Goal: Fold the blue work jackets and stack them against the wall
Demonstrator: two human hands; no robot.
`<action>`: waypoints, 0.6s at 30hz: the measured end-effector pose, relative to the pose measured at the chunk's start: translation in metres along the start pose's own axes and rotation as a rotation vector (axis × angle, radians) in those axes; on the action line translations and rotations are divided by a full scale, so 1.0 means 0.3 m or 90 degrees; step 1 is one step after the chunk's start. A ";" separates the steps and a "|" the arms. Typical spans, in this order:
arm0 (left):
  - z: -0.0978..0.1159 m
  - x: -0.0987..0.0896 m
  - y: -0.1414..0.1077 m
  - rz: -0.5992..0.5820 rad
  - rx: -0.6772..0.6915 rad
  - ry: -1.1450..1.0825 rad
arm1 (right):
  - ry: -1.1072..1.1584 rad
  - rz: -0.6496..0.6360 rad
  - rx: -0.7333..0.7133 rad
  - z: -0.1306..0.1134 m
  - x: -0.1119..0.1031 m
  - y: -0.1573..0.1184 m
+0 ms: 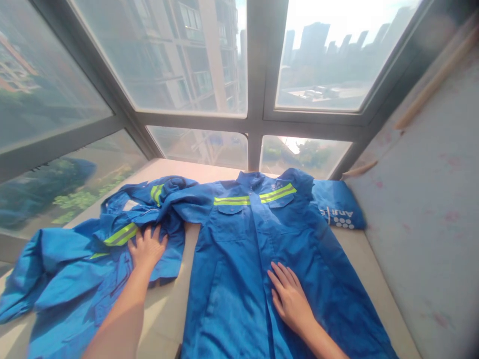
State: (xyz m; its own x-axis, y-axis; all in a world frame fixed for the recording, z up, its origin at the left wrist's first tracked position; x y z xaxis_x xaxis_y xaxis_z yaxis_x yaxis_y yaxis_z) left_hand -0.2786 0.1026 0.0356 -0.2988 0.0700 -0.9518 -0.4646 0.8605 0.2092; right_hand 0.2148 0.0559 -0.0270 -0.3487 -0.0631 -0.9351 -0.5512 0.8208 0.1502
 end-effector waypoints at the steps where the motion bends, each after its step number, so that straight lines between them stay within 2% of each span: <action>1: -0.013 0.004 0.006 -0.003 -0.003 0.007 | 0.001 -0.001 0.001 0.001 0.000 0.000; 7: -0.056 0.004 0.037 -0.055 -0.013 0.021 | 0.014 0.003 0.003 0.004 0.002 -0.004; 9: -0.048 -0.021 0.040 -0.086 -0.020 0.010 | 0.011 0.009 0.000 0.004 0.003 -0.006; 11: -0.030 -0.068 0.021 -0.076 -0.026 -0.016 | 0.007 0.016 -0.004 0.003 0.003 -0.006; 13: -0.030 -0.126 -0.035 -0.014 -0.066 -0.063 | 0.008 0.025 -0.007 0.002 0.002 -0.007; 15: -0.071 -0.155 -0.134 0.022 -0.170 -0.114 | 0.013 0.035 -0.011 0.001 0.003 -0.007; 16: -0.105 -0.146 -0.197 -0.006 -0.234 -0.135 | 0.016 0.040 -0.012 0.001 0.003 -0.007; 18: -0.179 -0.090 -0.332 -0.138 -0.335 -0.168 | 0.023 0.050 -0.013 0.000 0.003 -0.007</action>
State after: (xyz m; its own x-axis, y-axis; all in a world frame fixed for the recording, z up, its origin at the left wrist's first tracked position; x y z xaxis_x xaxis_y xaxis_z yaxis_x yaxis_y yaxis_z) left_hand -0.2690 -0.0121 0.0525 0.0329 0.1026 -0.9942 -0.8601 0.5096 0.0241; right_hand 0.2158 0.0541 -0.0280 -0.4183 -0.0204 -0.9081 -0.5369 0.8120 0.2291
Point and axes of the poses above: each hand's wrist, its own y-axis towards the middle knuckle, its own x-axis out of the palm, z = x × y, the point moved 5 cm from there along y, towards the middle knuckle
